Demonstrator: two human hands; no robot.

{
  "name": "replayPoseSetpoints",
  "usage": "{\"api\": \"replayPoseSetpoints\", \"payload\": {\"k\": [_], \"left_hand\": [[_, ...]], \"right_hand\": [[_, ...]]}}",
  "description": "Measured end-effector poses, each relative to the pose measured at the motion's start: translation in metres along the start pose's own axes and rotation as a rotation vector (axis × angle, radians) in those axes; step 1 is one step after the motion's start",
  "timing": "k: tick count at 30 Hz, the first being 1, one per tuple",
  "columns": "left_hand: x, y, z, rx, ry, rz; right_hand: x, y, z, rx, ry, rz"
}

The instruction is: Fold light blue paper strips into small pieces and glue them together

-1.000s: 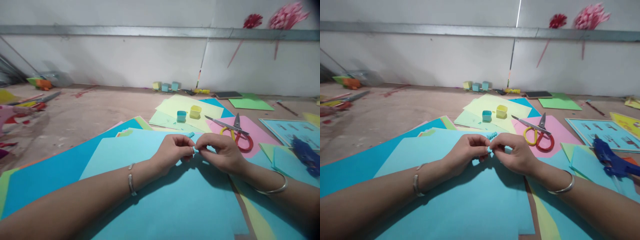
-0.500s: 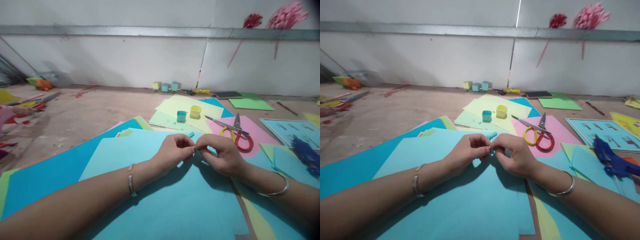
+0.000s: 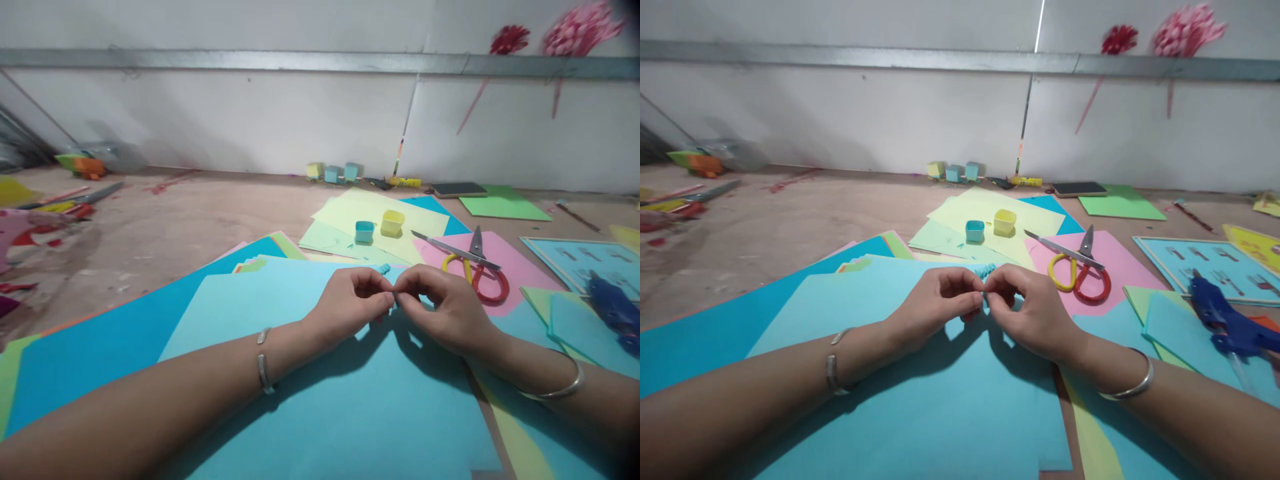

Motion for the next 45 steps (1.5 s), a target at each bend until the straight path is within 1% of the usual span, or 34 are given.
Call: {"api": "replayPoseSetpoints", "payload": {"k": [5,9,11,16,18,22,25,30,34,40,42,45], "left_hand": [[0.0,0.0,0.0,0.024,0.002,0.0],[-0.001,0.0,0.001,0.045,-0.018,0.011],[-0.001,-0.001,0.001,0.026,-0.024,0.01],[0.0,-0.005,0.008,-0.127,-0.077,-0.029],[0.001,-0.006,0.01,-0.161,-0.088,-0.04],[0.001,-0.008,0.01,-0.178,-0.09,-0.06],[0.001,-0.01,0.008,-0.174,-0.075,-0.073],[0.001,-0.007,0.004,-0.156,-0.017,-0.063],[-0.001,-0.007,0.0,-0.138,0.037,-0.073],[-0.002,-0.008,-0.004,-0.098,0.054,-0.091],[-0.002,-0.01,-0.006,-0.048,0.065,-0.109],[-0.004,-0.011,-0.006,0.046,0.061,-0.136]], "right_hand": [[-0.001,0.001,0.006,-0.021,-0.016,-0.013],[-0.004,0.002,0.012,-0.017,-0.053,0.01],[-0.004,0.001,0.017,-0.042,-0.117,0.027],[-0.003,0.003,0.034,-0.118,-0.372,0.083],[-0.002,0.002,0.035,-0.138,-0.421,0.067],[-0.002,0.002,0.036,-0.162,-0.468,0.041],[-0.002,0.003,0.033,-0.139,-0.432,0.053],[0.001,-0.003,0.019,-0.101,-0.241,-0.001],[0.002,-0.005,0.003,0.048,-0.082,-0.03],[0.001,-0.003,-0.016,0.209,0.089,-0.075],[0.001,0.001,-0.019,0.204,0.133,-0.045],[0.002,0.007,-0.016,0.08,0.138,0.059]]}}
Point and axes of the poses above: each hand's wrist, its own x-axis towards the middle knuckle, its own y-axis out of the palm, z = x × y, the point moved 10 cm from there along x, towards the middle knuckle, and after that the axes turned 3 degrees about -y, right-handed, at the moved point
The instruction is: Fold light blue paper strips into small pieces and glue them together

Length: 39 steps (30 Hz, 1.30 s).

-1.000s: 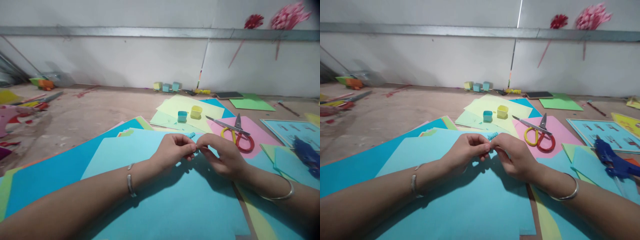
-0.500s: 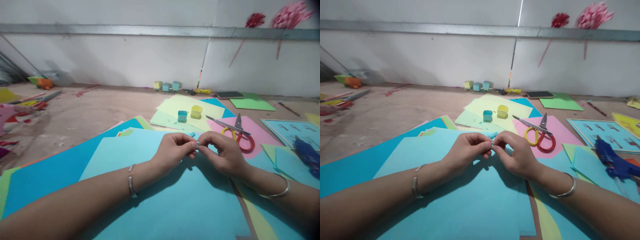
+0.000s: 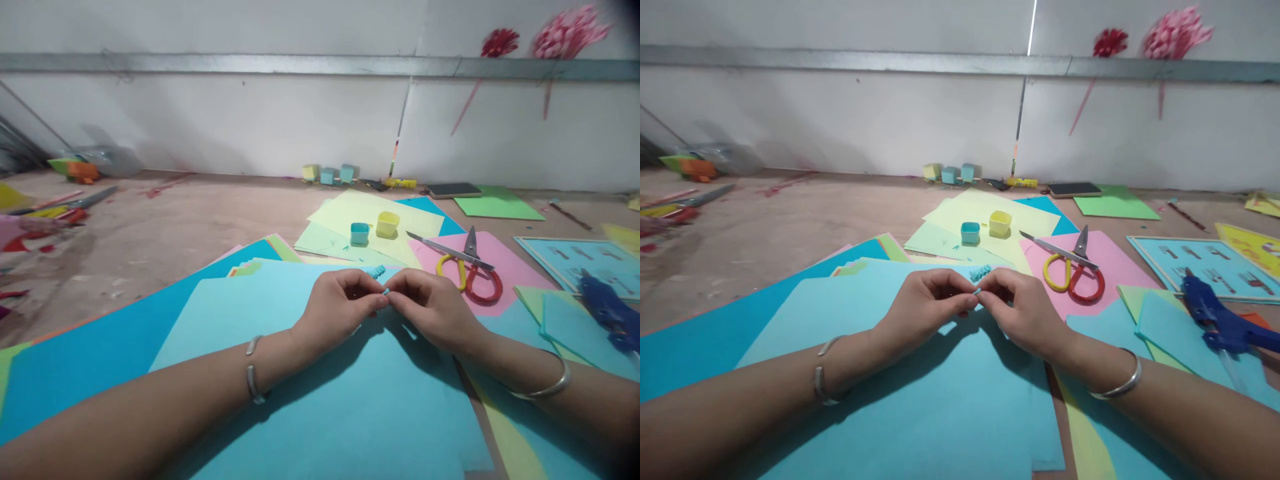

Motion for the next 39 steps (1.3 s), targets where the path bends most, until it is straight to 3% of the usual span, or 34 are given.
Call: {"api": "replayPoseSetpoints", "payload": {"k": [8,13,19,24,31,35,39], "left_hand": [[-0.005,0.007,0.002,0.17,0.028,0.05],[-0.004,0.011,0.0,0.264,0.05,0.122],[-0.013,0.027,-0.018,0.418,0.27,0.263],[-0.021,0.026,-0.023,0.388,0.29,0.246],[-0.025,0.026,-0.028,0.344,0.285,0.226],[-0.033,0.03,-0.045,0.428,0.443,0.221],[-0.053,0.035,-0.067,0.529,0.648,0.211]], "right_hand": [[0.002,0.011,0.01,-0.124,-0.082,0.289],[0.004,0.009,0.014,0.092,-0.029,0.225],[0.001,0.012,0.014,0.3,0.053,0.252],[-0.002,0.011,0.01,0.396,0.147,0.25],[-0.018,0.025,0.0,0.644,0.425,0.253],[-0.022,0.032,0.0,0.83,0.472,0.211],[-0.029,0.04,0.006,0.902,0.482,0.278]]}}
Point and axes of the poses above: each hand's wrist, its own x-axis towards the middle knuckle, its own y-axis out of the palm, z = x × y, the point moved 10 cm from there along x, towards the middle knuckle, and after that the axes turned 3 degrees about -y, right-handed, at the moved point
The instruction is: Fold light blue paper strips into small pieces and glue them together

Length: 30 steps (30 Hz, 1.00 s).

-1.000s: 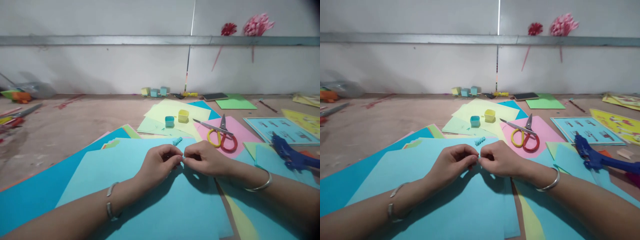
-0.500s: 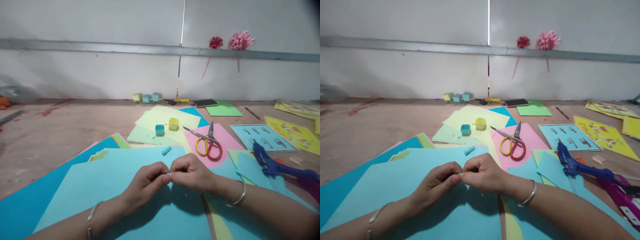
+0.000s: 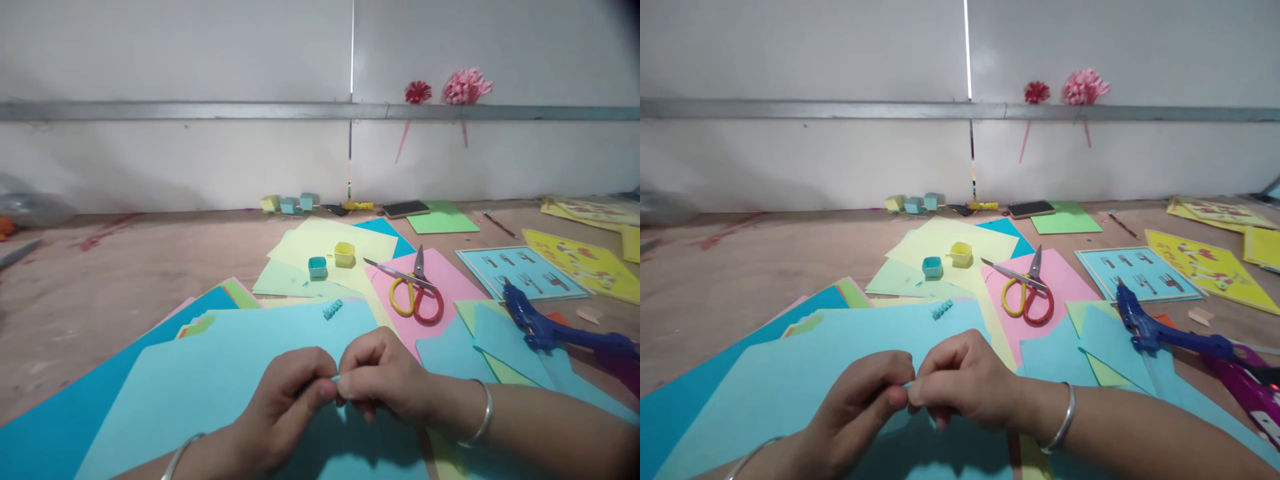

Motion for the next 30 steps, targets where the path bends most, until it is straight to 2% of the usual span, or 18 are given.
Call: {"api": "replayPoseSetpoints", "payload": {"k": [3,5,6,8,10,12,15,18,20,22,24,27,30], "left_hand": [[-0.005,-0.001,-0.024,0.096,0.16,0.013],[-0.01,0.0,-0.04,0.157,0.309,0.024],[-0.014,0.002,-0.047,0.185,0.39,0.03],[-0.019,0.007,-0.052,0.22,0.499,0.049],[-0.016,0.011,-0.045,0.204,0.472,0.076],[-0.01,0.011,-0.031,0.163,0.365,0.065],[-0.008,0.009,-0.023,0.143,0.323,0.024],[-0.012,0.008,-0.031,0.185,0.436,0.001],[-0.013,0.006,-0.03,0.252,0.464,-0.024],[-0.007,0.001,-0.018,0.317,0.387,-0.066],[0.003,-0.006,0.002,0.341,0.235,-0.1],[0.012,-0.01,0.028,0.319,0.048,-0.105],[0.014,-0.012,0.042,0.234,-0.04,-0.108]], "right_hand": [[-0.007,0.012,-0.009,0.004,0.074,0.098],[-0.011,0.022,-0.004,-0.101,0.001,0.195],[-0.013,0.026,0.007,-0.203,-0.116,0.234],[-0.022,0.036,0.035,-0.476,-0.445,0.275],[-0.032,0.044,0.056,-0.749,-0.716,0.276],[-0.033,0.045,0.063,-0.908,-0.807,0.255],[-0.025,0.037,0.063,-0.886,-0.753,0.212],[-0.019,0.034,0.054,-0.754,-0.63,0.25],[-0.014,0.029,0.049,-0.733,-0.551,0.229],[-0.008,0.016,0.049,-0.779,-0.499,0.13],[-0.001,0.001,0.051,-0.82,-0.461,0.029],[0.007,-0.014,0.047,-0.81,-0.4,-0.032],[0.012,-0.024,0.042,-0.8,-0.358,-0.082]]}}
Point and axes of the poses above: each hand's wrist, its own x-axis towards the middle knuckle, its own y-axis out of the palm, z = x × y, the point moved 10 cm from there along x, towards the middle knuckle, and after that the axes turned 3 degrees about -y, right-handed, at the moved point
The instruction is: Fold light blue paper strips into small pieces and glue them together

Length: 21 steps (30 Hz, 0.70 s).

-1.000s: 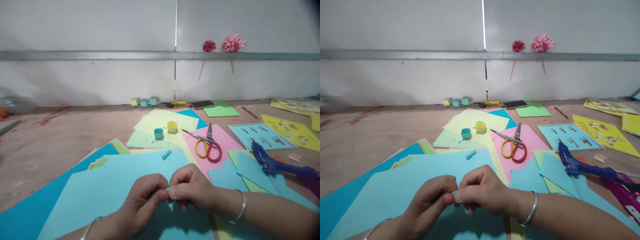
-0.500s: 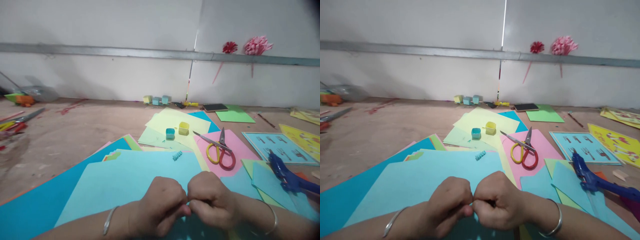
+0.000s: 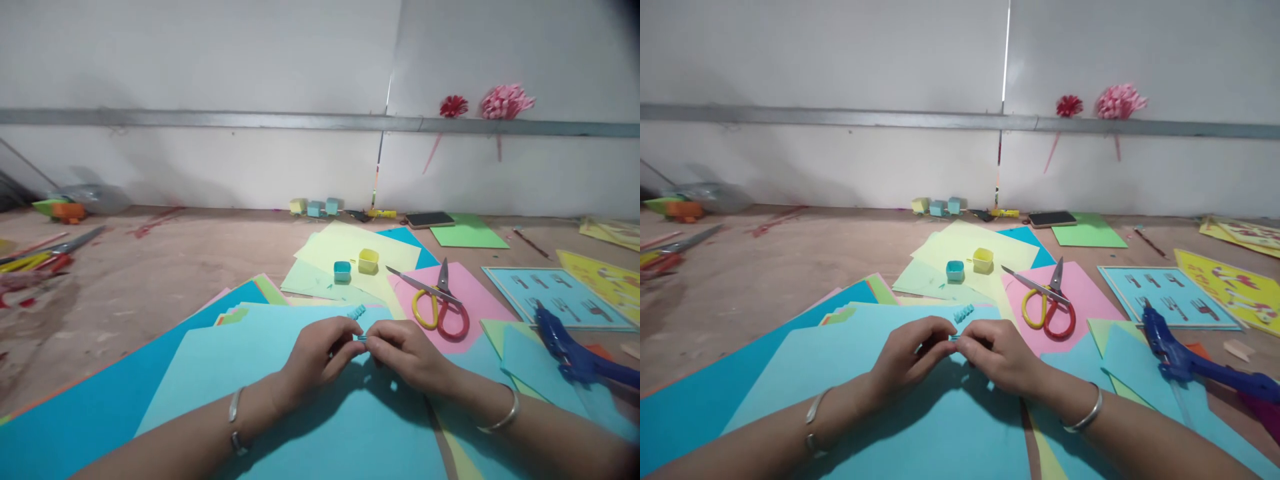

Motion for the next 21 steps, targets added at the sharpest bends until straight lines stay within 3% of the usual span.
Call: {"api": "replayPoseSetpoints", "payload": {"k": [3,7,10,14,17,19,21], "left_hand": [[-0.005,-0.009,0.009,-0.189,-0.055,-0.083],[-0.012,-0.025,0.02,-0.281,-0.109,-0.22],[-0.01,-0.021,0.018,-0.205,-0.109,-0.167],[-0.005,-0.006,0.004,-0.066,0.006,-0.03],[-0.006,0.004,-0.004,-0.016,0.079,0.035],[-0.005,0.004,-0.006,-0.014,0.078,0.027],[-0.005,0.002,-0.006,-0.023,0.058,0.014]], "right_hand": [[0.001,-0.011,-0.005,-0.029,0.034,-0.104],[0.003,-0.047,-0.005,-0.097,0.061,-0.321],[0.001,-0.083,0.014,-0.168,0.035,-0.436],[-0.017,-0.134,0.065,-0.321,-0.047,-0.52],[-0.043,-0.155,0.099,-0.678,-0.131,-0.478],[-0.066,-0.159,0.093,-0.883,-0.083,-0.373],[-0.095,-0.159,0.066,-0.994,0.023,-0.263]]}}
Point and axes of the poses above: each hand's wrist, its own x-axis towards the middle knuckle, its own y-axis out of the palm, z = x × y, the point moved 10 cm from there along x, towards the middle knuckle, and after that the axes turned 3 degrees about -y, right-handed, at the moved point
